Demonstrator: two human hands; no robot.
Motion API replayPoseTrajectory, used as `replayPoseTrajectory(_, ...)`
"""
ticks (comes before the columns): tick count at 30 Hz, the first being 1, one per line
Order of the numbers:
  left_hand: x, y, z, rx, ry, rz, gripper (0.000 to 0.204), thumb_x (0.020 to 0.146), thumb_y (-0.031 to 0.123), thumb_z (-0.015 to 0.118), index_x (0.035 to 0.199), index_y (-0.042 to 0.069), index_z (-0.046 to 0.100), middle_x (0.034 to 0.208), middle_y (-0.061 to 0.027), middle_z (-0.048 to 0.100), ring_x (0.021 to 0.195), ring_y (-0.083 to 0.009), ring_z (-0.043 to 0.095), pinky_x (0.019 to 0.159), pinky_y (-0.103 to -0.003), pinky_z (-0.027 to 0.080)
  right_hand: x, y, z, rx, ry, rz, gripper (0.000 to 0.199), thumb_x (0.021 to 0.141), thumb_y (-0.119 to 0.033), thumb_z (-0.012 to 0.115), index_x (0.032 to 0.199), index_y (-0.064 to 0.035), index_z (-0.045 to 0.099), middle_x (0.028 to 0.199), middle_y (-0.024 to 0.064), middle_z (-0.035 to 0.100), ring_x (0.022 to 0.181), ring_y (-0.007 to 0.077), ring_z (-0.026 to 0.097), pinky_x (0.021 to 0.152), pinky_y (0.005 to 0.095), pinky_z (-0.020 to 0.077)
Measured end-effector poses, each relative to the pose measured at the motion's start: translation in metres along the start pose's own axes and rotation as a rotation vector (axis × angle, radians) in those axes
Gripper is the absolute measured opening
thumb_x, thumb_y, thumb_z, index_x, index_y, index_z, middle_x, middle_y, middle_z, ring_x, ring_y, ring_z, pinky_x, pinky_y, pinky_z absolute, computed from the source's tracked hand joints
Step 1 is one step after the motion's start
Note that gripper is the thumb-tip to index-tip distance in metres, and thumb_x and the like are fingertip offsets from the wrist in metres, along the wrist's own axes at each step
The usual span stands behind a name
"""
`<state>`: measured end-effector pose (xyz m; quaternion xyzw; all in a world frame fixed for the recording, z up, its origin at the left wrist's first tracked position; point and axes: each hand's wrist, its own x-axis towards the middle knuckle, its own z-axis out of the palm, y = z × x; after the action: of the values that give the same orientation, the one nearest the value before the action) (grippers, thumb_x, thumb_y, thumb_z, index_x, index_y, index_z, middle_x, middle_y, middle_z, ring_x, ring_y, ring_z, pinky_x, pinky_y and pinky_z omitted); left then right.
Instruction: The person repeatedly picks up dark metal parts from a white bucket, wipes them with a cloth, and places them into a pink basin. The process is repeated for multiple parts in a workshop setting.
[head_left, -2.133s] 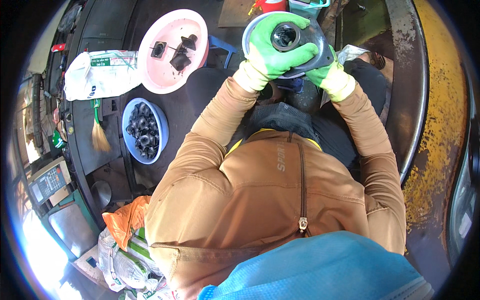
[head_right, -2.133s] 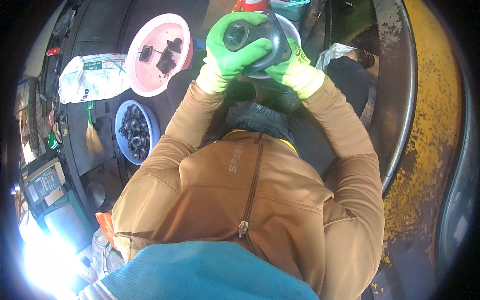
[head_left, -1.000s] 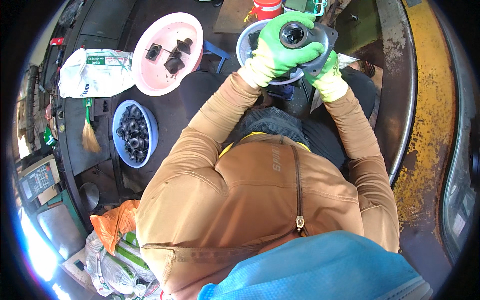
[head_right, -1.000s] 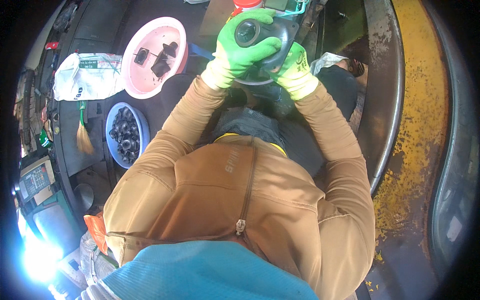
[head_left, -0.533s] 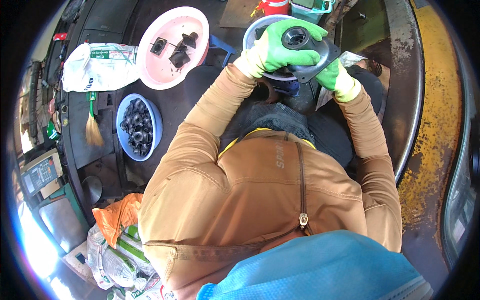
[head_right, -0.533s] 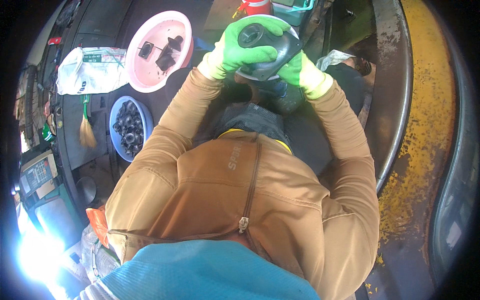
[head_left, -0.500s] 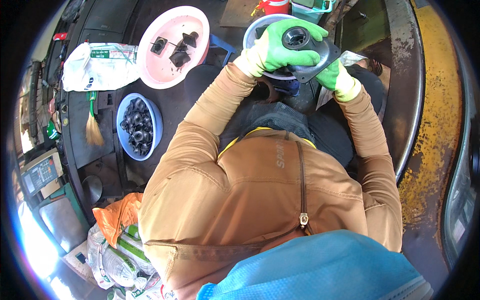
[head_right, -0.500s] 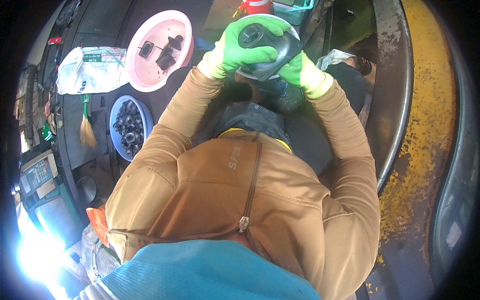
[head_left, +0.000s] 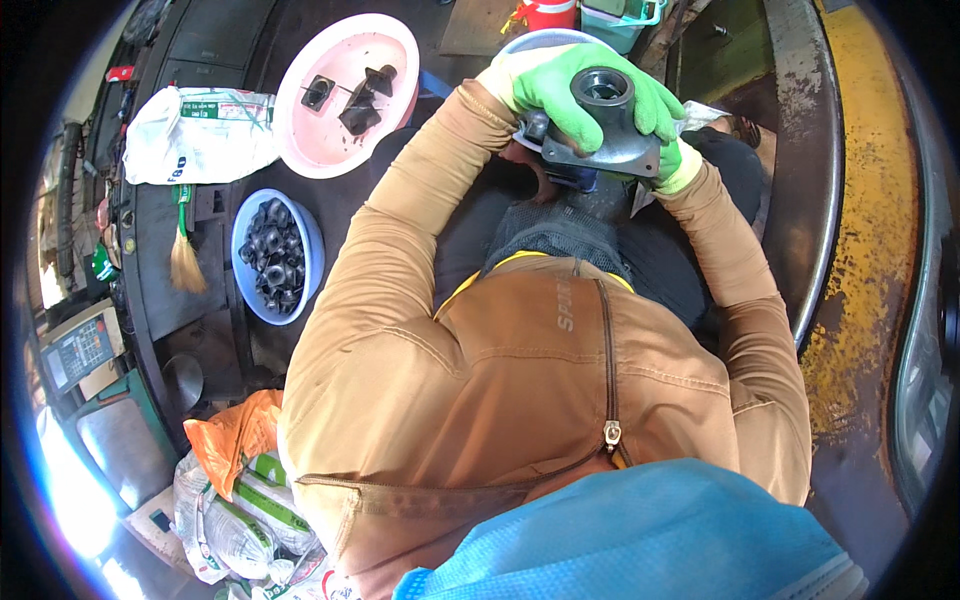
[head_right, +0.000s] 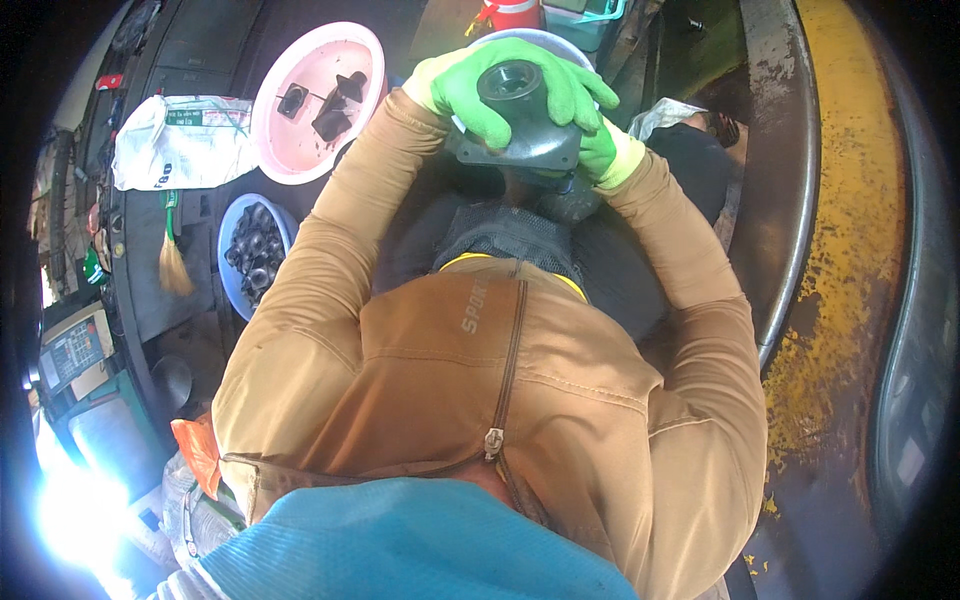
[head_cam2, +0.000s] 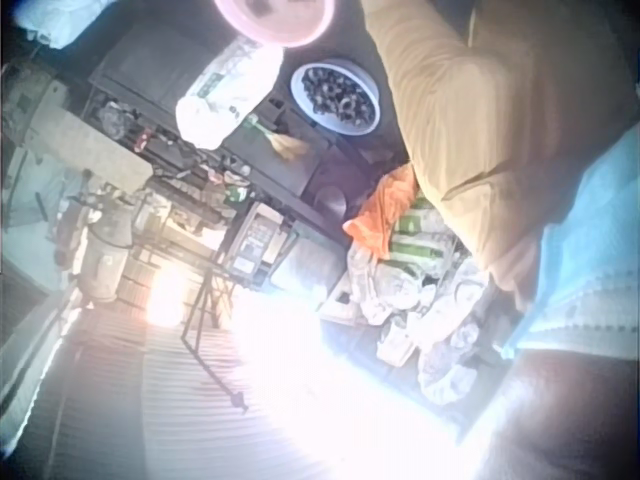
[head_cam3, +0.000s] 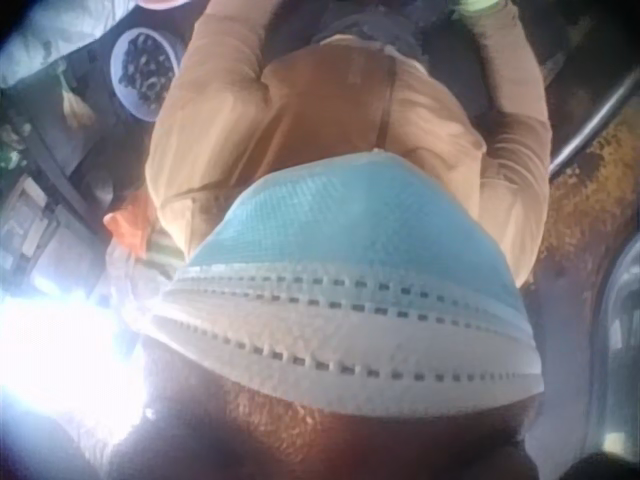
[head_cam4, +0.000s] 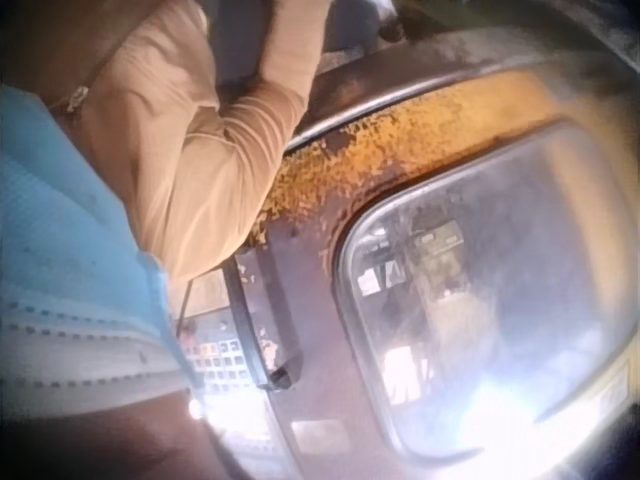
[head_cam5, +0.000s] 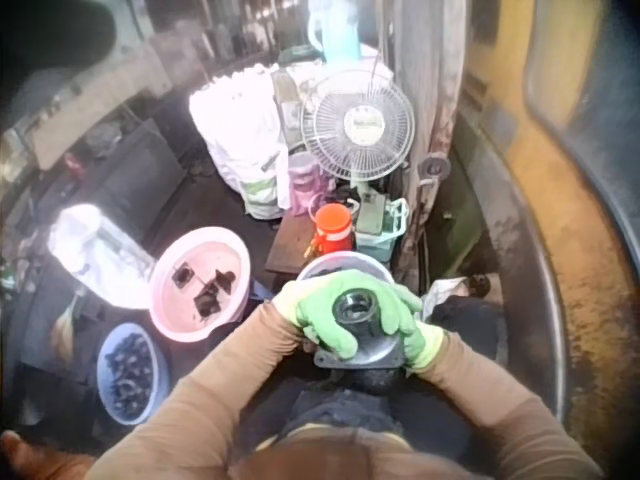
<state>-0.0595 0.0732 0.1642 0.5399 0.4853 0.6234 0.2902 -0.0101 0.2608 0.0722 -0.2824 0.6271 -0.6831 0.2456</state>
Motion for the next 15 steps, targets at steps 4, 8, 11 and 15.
replayPoseTrajectory(4,0.001,0.022,-0.012,0.321,0.174,-0.153,0.074,0.062,0.023,0.08,0.13,0.003,0.06,0.136,-0.0137,0.057,0.133,-0.0251,0.046,0.111,-0.037,0.035,0.006,-0.026,-0.01,0.041,0.244,-0.118,0.062,0.087,-0.013,0.072,0.141,-0.0052,0.043,0.135,0.0095,0.054,0.121,0.0184,0.055,0.101,0.033,0.0464)
replayPoseTrajectory(8,0.005,0.025,0.01,0.6,0.66,-0.189,0.076,0.068,0.019,0.085,0.136,0.002,0.054,0.131,-0.0114,0.06,0.122,-0.0196,0.054,0.105,-0.036,0.042,0.023,-0.041,-0.012,-0.263,0.491,-0.464,0.05,0.086,-0.007,0.071,0.132,-0.0019,0.052,0.123,0.0106,0.063,0.11,0.0215,0.062,0.095,0.0341,0.0509)
replayPoseTrajectory(11,0.017,-0.001,0.048,0.17,0.994,-0.136,0.062,0.069,0.015,0.087,0.123,0.0,0.06,0.118,-0.0096,0.065,0.108,-0.0165,0.061,0.097,-0.033,0.048,0.03,-0.038,-0.001,-0.626,0.632,-0.442,0.045,0.085,-0.018,0.071,0.125,-0.0045,0.056,0.116,0.0125,0.065,0.107,0.0265,0.064,0.09,0.0362,0.0526)
replayPoseTrajectory(15,0.018,-0.021,0.052,0.525,1.04,0.08,0.047,0.072,0.011,0.085,0.113,0.002,0.064,0.116,-0.0097,0.067,0.106,-0.0185,0.063,0.091,-0.032,0.051,0.023,-0.034,0.005,-0.721,0.636,-0.457,0.038,0.091,-0.017,0.065,0.125,-0.0032,0.053,0.114,0.009,0.063,0.104,0.0208,0.062,0.087,0.0348,0.0511)
